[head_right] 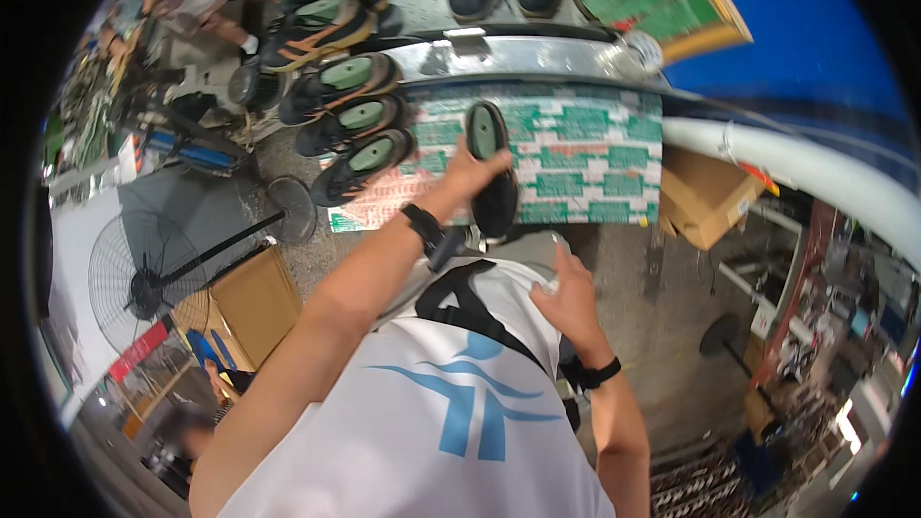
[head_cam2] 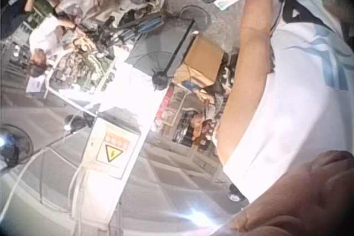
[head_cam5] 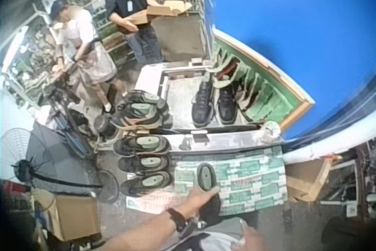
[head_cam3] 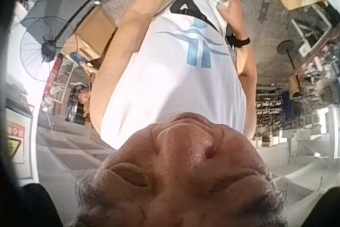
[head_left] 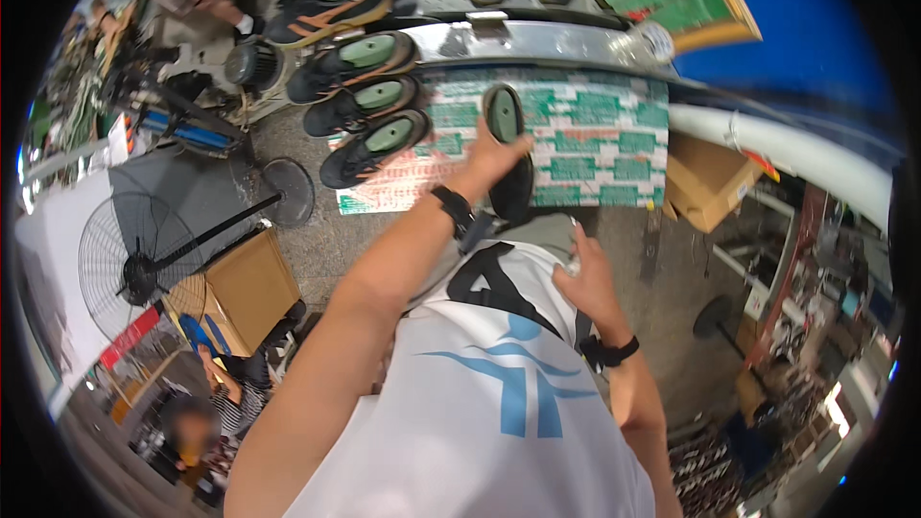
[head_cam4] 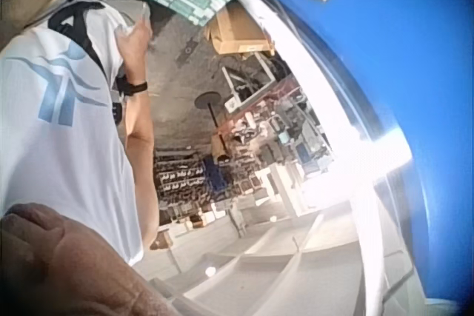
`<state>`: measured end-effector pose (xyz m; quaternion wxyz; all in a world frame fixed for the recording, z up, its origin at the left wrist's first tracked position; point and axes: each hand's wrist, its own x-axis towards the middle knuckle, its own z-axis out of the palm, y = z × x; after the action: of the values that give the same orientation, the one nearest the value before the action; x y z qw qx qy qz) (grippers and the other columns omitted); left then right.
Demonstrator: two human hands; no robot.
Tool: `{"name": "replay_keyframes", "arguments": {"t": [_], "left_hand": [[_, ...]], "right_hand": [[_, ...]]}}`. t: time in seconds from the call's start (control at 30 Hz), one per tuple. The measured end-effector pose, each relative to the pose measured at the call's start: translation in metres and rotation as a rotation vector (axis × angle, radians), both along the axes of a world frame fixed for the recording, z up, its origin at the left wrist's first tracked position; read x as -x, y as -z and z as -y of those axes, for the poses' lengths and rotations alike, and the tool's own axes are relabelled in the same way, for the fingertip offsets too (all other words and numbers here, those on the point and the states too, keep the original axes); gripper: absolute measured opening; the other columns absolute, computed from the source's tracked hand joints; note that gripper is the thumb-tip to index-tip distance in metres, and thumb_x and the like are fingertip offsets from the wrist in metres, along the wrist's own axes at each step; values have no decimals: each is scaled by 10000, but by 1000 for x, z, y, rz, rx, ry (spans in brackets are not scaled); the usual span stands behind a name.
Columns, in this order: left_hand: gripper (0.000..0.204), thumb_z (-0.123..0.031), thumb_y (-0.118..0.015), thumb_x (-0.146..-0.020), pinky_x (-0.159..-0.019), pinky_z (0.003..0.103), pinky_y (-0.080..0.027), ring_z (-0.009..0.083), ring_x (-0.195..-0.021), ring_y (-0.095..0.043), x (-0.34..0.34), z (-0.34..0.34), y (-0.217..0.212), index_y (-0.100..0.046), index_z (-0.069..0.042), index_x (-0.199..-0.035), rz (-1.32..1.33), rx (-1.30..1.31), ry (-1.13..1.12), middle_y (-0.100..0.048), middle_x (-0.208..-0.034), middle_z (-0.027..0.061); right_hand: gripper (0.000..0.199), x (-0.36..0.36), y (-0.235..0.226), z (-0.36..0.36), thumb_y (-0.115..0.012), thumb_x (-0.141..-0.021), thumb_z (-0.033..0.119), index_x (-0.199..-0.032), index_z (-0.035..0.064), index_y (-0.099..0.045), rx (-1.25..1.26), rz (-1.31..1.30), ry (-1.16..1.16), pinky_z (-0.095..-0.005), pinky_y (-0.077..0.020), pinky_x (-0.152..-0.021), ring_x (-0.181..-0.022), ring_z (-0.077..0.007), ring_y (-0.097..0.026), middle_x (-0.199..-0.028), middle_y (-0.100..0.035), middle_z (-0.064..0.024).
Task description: Applying adhesive or cleaner to the edges of shoe components on a production line.
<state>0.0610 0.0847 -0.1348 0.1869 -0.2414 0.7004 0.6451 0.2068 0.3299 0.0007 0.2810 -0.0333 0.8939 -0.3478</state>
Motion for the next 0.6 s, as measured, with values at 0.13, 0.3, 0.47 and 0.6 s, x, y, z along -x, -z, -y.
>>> {"name": "replay_keyframes", "arguments": {"t": [0.13, 0.3, 0.47, 0.6], "left_hand": [[976, -317, -949, -754, -1033, 457, -551, 392, -1202, -699, -11, -11, -11, -355, -57, -1483, 48, 278, 81, -701, -1284, 230], [946, -287, -903, -705, -1027, 443, -550, 407, -1196, -707, -13, 22, -23, -462, -23, -1499, 29, 235, 63, -726, -1246, 234], [760, -226, -883, -659, -979, 363, -554, 263, -1051, -724, 0, 115, -102, -649, -47, -1359, -191, -85, 355, -759, -1178, 140], [914, -174, -892, -599, -1035, 362, -537, 266, -1161, -699, 32, 203, -184, -626, -53, -1465, -368, 221, 739, -740, -1255, 136]], "right_hand": [[862, -4, 11, 10, -806, -816, 226, -1564, -65, -490, -49, -95, 66, -450, -551, -941, -1051, -401, -688, -1140, -691, -223], [875, -11, -2, 34, -806, -807, 253, -1561, -66, -496, -18, -35, 7, -445, -561, -947, -1057, -402, -702, -1139, -693, -243], [878, -39, 43, 7, -784, -813, 306, -1565, -50, -504, -89, -19, 143, -457, -558, -947, -1057, -405, -704, -1144, -695, -240], [857, -39, 34, 21, -749, -817, 342, -1548, -51, -537, -127, 23, 189, -442, -545, -980, -1109, -403, -710, -1160, -721, -214]]}}
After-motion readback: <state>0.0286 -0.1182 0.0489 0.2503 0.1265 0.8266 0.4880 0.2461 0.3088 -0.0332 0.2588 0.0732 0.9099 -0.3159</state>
